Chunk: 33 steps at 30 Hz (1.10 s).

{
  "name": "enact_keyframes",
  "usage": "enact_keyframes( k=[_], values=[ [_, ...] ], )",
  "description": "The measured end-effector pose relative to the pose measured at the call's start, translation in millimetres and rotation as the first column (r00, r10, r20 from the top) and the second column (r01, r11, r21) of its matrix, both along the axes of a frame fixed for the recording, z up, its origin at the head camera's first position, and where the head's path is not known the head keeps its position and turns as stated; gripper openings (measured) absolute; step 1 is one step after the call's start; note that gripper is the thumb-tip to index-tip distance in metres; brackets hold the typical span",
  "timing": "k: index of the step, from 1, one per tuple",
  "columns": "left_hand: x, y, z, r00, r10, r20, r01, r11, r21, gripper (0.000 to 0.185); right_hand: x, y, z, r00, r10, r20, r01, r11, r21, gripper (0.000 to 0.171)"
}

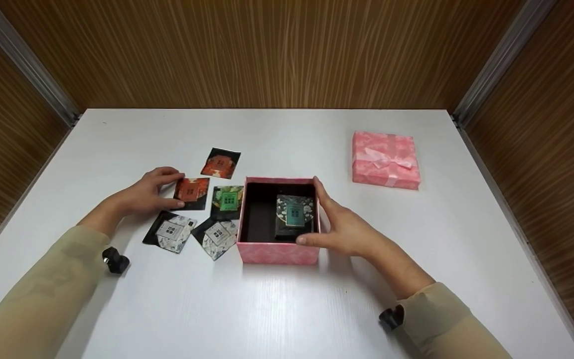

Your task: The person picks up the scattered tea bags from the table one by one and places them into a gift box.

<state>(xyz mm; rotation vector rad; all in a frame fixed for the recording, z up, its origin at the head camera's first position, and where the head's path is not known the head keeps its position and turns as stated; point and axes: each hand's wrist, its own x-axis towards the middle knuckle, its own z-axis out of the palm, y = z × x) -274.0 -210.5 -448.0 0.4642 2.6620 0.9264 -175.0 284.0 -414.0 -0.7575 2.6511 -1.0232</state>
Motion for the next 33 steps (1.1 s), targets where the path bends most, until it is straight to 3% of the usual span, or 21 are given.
enact_keyframes(
  k=[4, 19, 26, 33],
  values=[
    [-0.2, 1, -0.4, 1.0, 0.005, -0.018, -0.005, 1.0, 0.001, 0.082, 0.3, 1, -0.1, 1.0, -0.001, 0.001, 0.001, 1.0, -0.006, 0.124],
    [4.6, 9, -0.4, 0.993, 0.117, -0.013, -0.116, 0.99, 0.077, 0.082, 0.0, 0, -1.5, 1.0, -0.01, -0.01, 0.01, 1.0, -0.005, 0.125],
    [4.2, 10, 0.1, 0.992, 0.126, -0.028, -0.119, 0.976, 0.185, 0.065, 0.4, 0, -0.5, 1.0, -0.019, -0.002, 0.019, 1.0, -0.008, 0.124],
    [7.1, 10, 3.9, 0.987, 0.159, 0.026, -0.161, 0.963, 0.217, 0.047, 0.2, 0, -1.2, 1.0, -0.016, -0.001, 0.016, 1.0, -0.006, 0.124]
  ],
)
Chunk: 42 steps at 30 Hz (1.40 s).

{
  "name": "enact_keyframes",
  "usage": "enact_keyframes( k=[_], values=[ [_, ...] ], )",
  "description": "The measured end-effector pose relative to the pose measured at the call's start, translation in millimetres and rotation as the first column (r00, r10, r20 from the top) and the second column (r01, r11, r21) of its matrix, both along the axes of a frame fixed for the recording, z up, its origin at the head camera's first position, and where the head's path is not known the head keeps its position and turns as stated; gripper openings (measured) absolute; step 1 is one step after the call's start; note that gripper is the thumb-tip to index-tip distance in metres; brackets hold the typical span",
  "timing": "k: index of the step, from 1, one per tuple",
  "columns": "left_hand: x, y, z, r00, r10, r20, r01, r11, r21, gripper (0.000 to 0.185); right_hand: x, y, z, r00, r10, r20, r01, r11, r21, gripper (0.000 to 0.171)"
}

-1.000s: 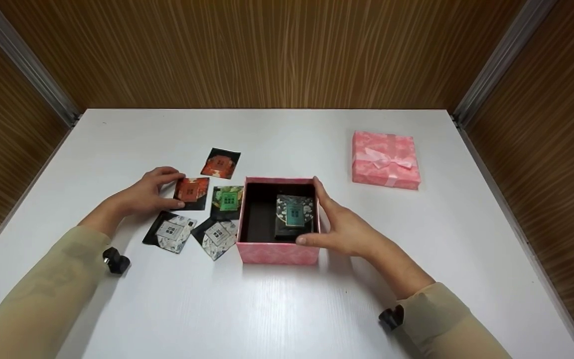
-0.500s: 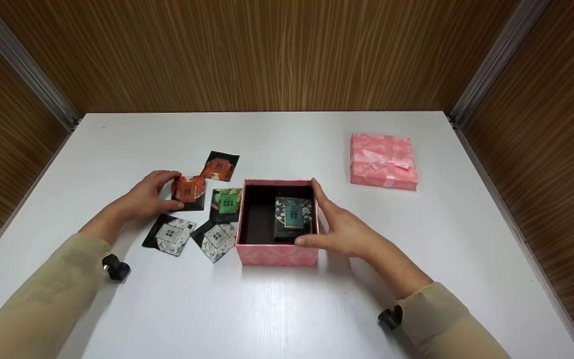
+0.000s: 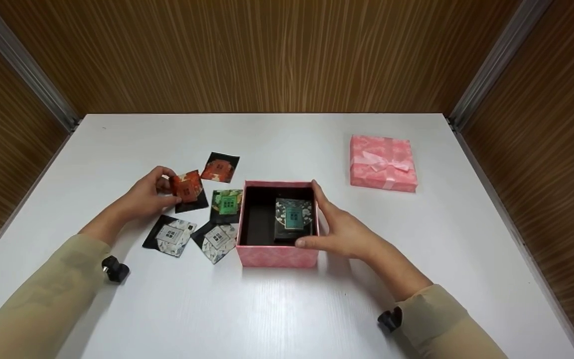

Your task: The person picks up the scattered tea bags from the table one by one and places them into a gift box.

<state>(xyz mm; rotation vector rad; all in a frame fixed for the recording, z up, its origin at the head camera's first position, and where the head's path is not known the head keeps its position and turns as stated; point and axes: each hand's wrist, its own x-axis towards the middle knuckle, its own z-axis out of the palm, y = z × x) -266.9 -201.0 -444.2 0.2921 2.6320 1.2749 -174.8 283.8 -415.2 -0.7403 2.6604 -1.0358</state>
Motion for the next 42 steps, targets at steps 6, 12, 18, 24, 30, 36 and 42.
enact_keyframes(
  k=[6, 12, 18, 24, 30, 36, 42],
  values=[
    [1.7, -2, 7.0, 1.0, 0.001, -0.027, 0.0, 0.999, 0.052, 0.041, -0.3, 0, 0.0, 1.0, 0.002, 0.004, -0.002, 1.0, 0.0, 0.123],
    [2.3, 3, 23.9, 0.995, -0.019, -0.102, 0.019, 1.0, -0.007, 0.056, -0.5, 0, 0.5, 1.0, 0.002, 0.004, -0.002, 1.0, 0.005, 0.124],
    [5.8, 22, 52.4, 0.977, -0.042, -0.208, 0.034, 0.999, -0.04, 0.04, 0.0, -1, 1.8, 1.0, -0.009, 0.013, 0.009, 1.0, 0.001, 0.125],
    [19.2, 47, 76.6, 0.943, -0.065, -0.326, 0.073, 0.997, 0.013, 0.023, 1.4, -4, 0.9, 1.0, -0.009, 0.012, 0.009, 1.0, -0.002, 0.125],
    [32.3, 72, 90.4, 0.888, -0.163, -0.429, 0.184, 0.983, 0.008, 0.005, 0.6, -7, 2.5, 1.0, -0.007, 0.01, 0.007, 1.0, 0.007, 0.125],
    [43.4, 94, 100.2, 0.866, -0.217, -0.45, 0.275, 0.959, 0.067, 0.007, 1.2, -6, 2.0, 1.0, 0.008, -0.011, -0.008, 1.0, 0.009, 0.125],
    [52.8, 112, 108.7, 0.867, -0.286, -0.407, 0.357, 0.928, 0.109, 0.027, 1.3, -5, 1.6, 1.0, 0.002, -0.014, -0.002, 1.0, 0.005, 0.125]
  ],
)
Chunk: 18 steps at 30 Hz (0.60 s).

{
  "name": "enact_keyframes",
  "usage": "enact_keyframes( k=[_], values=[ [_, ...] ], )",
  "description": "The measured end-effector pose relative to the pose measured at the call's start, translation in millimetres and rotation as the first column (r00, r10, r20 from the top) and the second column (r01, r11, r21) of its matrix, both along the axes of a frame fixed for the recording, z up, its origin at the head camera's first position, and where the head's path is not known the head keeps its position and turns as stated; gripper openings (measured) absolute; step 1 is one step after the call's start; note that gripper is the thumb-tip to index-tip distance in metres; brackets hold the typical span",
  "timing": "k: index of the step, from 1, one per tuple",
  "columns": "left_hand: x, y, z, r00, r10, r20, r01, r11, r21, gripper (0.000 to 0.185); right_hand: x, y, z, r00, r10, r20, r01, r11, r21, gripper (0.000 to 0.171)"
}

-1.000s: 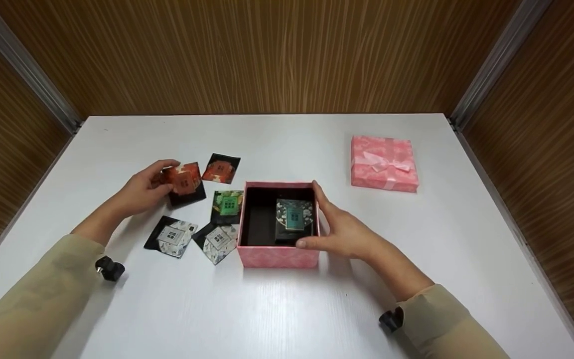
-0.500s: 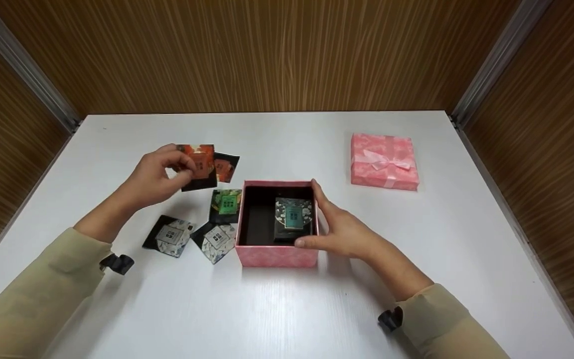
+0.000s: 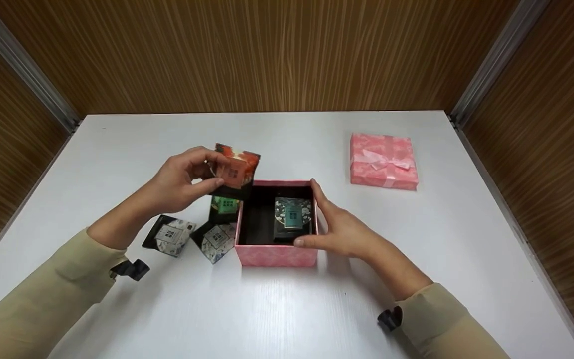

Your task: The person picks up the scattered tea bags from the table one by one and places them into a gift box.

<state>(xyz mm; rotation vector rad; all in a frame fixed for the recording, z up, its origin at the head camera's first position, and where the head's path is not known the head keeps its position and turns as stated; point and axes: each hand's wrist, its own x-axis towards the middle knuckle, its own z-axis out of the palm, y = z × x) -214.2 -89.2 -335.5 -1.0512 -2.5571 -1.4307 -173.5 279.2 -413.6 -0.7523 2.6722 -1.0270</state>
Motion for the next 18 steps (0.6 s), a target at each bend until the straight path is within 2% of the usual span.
enact_keyframes(
  k=[4, 9, 14, 18],
  values=[
    [4.0, 10, 2.8, 0.999, -0.046, 0.007, 0.046, 0.999, 0.005, 0.037, -0.2, 0, 0.3, 1.0, -0.002, 0.002, 0.002, 1.0, -0.001, 0.124],
    [6.4, 24, 0.5, 0.997, -0.062, -0.047, 0.061, 0.998, -0.02, 0.038, -0.3, -1, 0.5, 1.0, -0.002, 0.008, 0.002, 1.0, -0.005, 0.124],
    [8.4, 36, -7.1, 0.993, -0.084, -0.087, 0.075, 0.993, -0.096, 0.042, -0.5, -1, 1.0, 1.0, -0.005, 0.01, 0.005, 1.0, 0.001, 0.124],
    [9.2, 46, -15.0, 0.988, -0.119, -0.094, 0.101, 0.979, -0.175, 0.044, -0.1, 0, 1.0, 1.0, -0.008, 0.015, 0.007, 1.0, 0.002, 0.123]
  ],
)
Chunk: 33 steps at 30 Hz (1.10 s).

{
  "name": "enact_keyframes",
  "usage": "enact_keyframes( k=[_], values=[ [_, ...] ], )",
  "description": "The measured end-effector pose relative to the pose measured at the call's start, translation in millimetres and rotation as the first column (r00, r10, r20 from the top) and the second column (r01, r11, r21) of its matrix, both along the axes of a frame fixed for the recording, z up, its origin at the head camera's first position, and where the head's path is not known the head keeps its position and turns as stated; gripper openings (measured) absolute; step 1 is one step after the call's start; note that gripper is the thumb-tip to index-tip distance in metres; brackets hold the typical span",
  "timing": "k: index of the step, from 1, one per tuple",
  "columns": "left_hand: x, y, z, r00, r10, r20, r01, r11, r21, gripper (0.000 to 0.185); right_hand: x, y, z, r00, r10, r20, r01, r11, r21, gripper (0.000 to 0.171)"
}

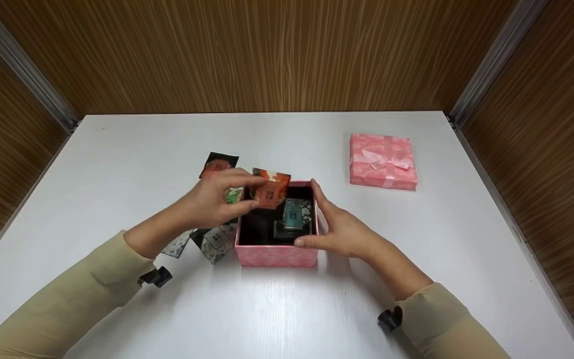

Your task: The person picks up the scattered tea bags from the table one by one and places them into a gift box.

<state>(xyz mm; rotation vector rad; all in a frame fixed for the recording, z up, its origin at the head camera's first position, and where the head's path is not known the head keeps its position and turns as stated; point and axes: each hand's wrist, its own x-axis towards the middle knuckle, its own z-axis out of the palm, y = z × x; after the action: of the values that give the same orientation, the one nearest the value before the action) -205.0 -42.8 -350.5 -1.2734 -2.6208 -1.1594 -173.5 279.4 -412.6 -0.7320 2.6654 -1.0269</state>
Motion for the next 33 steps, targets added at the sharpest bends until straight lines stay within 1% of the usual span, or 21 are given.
enact_keyframes(
  k=[5, 8, 11, 15, 19, 22, 26, 29, 33],
  values=[
    [0.1, 12, -10.6, 1.0, -0.015, -0.02, 0.012, 0.992, -0.123, 0.046, 0.4, 0, -0.2, 1.0, 0.01, 0.001, -0.01, 1.0, -0.006, 0.122],
    [0.1, 18, -15.4, 0.999, -0.035, -0.03, 0.029, 0.984, -0.174, 0.048, 0.4, 1, 0.2, 1.0, 0.018, -0.002, -0.018, 1.0, -0.005, 0.122],
    [0.6, 25, -17.6, 0.998, -0.05, -0.037, 0.041, 0.977, -0.208, 0.049, 0.2, 1, 0.7, 1.0, 0.021, -0.006, -0.021, 1.0, -0.002, 0.122],
    [1.0, 33, -17.9, 0.999, -0.043, -0.029, 0.034, 0.964, -0.264, 0.052, 0.0, 0, 0.4, 1.0, 0.021, -0.001, -0.021, 1.0, -0.004, 0.122],
    [1.0, 40, -17.4, 0.999, -0.039, -0.015, 0.032, 0.947, -0.32, 0.057, 0.6, 1, 0.8, 1.0, 0.017, 0.012, -0.017, 1.0, -0.01, 0.121],
    [0.7, 45, -17.3, 0.999, -0.042, 0.007, 0.042, 0.932, -0.361, 0.061, 0.9, 1, 1.6, 1.0, 0.017, 0.017, -0.017, 1.0, -0.013, 0.121],
    [-0.6, 50, -19.4, 0.999, -0.036, 0.031, 0.045, 0.912, -0.408, 0.065, 0.3, 1, 1.3, 1.0, 0.025, 0.014, -0.024, 1.0, -0.016, 0.121],
    [-1.3, 54, -19.9, 0.999, -0.025, 0.026, 0.033, 0.897, -0.44, 0.065, 0.2, 1, 1.2, 1.0, 0.025, 0.013, -0.025, 1.0, -0.014, 0.121],
    [-1.9, 58, -19.8, 1.0, -0.006, 0.002, 0.006, 0.871, -0.492, 0.062, 1.2, 1, 2.2, 1.0, 0.02, 0.016, -0.02, 1.0, -0.013, 0.121]
  ],
)
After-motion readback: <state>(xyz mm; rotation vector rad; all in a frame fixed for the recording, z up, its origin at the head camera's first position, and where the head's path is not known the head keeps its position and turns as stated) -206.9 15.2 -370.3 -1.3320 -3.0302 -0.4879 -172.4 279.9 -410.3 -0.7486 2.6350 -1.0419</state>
